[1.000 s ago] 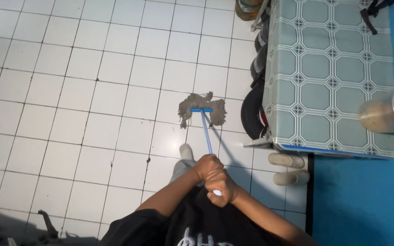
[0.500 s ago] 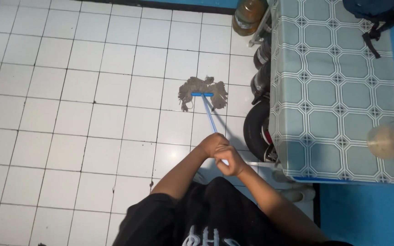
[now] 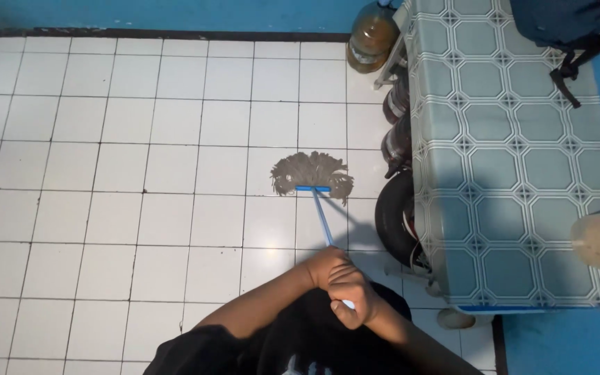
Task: The person is mopping the tiled floor in a bedroom using a flat mop.
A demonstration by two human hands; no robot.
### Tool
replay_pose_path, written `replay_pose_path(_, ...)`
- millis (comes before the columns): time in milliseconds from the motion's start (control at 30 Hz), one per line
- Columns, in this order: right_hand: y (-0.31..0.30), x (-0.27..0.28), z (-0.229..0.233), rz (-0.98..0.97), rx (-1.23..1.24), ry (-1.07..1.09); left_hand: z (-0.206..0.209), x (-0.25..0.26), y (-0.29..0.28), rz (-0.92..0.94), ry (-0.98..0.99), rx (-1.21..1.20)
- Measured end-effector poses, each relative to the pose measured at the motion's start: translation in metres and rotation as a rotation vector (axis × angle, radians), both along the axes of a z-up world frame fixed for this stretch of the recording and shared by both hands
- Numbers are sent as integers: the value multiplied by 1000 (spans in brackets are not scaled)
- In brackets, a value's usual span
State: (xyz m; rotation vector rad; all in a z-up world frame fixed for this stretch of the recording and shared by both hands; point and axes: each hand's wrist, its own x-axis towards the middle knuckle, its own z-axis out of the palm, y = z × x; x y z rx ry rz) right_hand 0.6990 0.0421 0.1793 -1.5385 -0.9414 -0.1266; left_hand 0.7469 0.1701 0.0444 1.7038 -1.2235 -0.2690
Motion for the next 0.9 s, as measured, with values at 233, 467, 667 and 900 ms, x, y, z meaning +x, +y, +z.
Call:
replay_pose_path(233, -36, 52, -48, -3, -78, -11, -66, 61, -30, 11, -147, 103)
replay_pose_path(467, -89, 149, -70, -14, -137, 52, -60, 169, -80, 109, -199, 194)
replay_pose_path(667, -129, 206, -50, 17, -147, 64, -57, 219, -120, 125, -169, 229)
replay_pose_path(900, -145, 213, -40, 18, 67, -12, -32, 216, -134, 113, -210, 330)
